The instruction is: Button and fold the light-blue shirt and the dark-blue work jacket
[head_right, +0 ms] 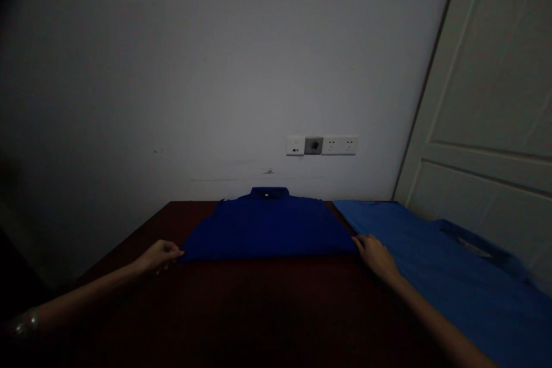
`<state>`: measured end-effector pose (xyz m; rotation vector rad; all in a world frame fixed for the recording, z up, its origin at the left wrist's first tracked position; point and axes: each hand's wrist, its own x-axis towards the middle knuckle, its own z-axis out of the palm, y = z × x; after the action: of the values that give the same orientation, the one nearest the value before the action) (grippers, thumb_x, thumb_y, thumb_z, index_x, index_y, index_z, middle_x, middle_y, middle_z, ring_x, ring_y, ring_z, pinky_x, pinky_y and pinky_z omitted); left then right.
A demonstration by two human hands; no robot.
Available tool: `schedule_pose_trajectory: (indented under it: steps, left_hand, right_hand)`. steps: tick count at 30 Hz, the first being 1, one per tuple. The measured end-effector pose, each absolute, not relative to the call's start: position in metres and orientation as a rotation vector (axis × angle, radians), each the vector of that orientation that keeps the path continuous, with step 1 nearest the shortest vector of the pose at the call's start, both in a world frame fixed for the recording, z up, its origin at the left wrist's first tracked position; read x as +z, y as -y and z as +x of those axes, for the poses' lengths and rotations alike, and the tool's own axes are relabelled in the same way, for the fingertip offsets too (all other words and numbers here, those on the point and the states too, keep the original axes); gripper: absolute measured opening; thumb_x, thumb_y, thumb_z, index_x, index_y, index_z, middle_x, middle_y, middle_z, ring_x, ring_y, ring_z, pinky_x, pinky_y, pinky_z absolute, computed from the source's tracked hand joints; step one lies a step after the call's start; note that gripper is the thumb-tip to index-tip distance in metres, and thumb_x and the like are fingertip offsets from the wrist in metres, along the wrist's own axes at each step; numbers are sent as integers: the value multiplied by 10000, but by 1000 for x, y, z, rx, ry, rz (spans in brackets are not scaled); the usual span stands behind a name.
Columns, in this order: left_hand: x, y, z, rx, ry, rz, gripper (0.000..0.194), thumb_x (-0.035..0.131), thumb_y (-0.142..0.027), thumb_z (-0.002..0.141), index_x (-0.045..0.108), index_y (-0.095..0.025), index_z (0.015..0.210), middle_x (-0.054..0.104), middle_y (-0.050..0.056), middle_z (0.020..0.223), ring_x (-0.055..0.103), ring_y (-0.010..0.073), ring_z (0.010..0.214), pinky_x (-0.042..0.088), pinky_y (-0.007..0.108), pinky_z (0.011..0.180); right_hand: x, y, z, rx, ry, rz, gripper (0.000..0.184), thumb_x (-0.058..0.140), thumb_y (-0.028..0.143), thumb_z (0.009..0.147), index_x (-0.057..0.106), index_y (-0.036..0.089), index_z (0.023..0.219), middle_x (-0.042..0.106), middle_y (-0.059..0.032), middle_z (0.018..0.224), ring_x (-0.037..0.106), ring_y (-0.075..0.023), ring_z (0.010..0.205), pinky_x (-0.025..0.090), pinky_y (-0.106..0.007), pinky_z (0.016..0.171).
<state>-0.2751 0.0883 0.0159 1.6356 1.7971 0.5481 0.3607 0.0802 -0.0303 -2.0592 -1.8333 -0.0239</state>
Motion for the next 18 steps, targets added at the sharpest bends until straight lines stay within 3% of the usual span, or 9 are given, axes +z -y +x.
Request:
schedule_pose_trajectory:
  steps: [13,18]
  left_hand:
    - [9,-89,-272,558,-1857,1637,472,482,-656,573,441,-186,595,403,-55,421,335,76,336,251,216,359]
    - [21,-83,-287,510,-1796,1656,451,498,-628,560,454,-184,622,418,-54,443,365,87,366,298,226,384]
  right_hand:
    - [-37,-75,363,79,1817,-1970,391,348,388,874,663,162,930,695,-121,912,645,-270,851,446,-328,727]
    - [-41,-72,375,34,1797,-2003,394,350,393,870,670,164,883,695,-134,889,646,-280,844,449,-328,698]
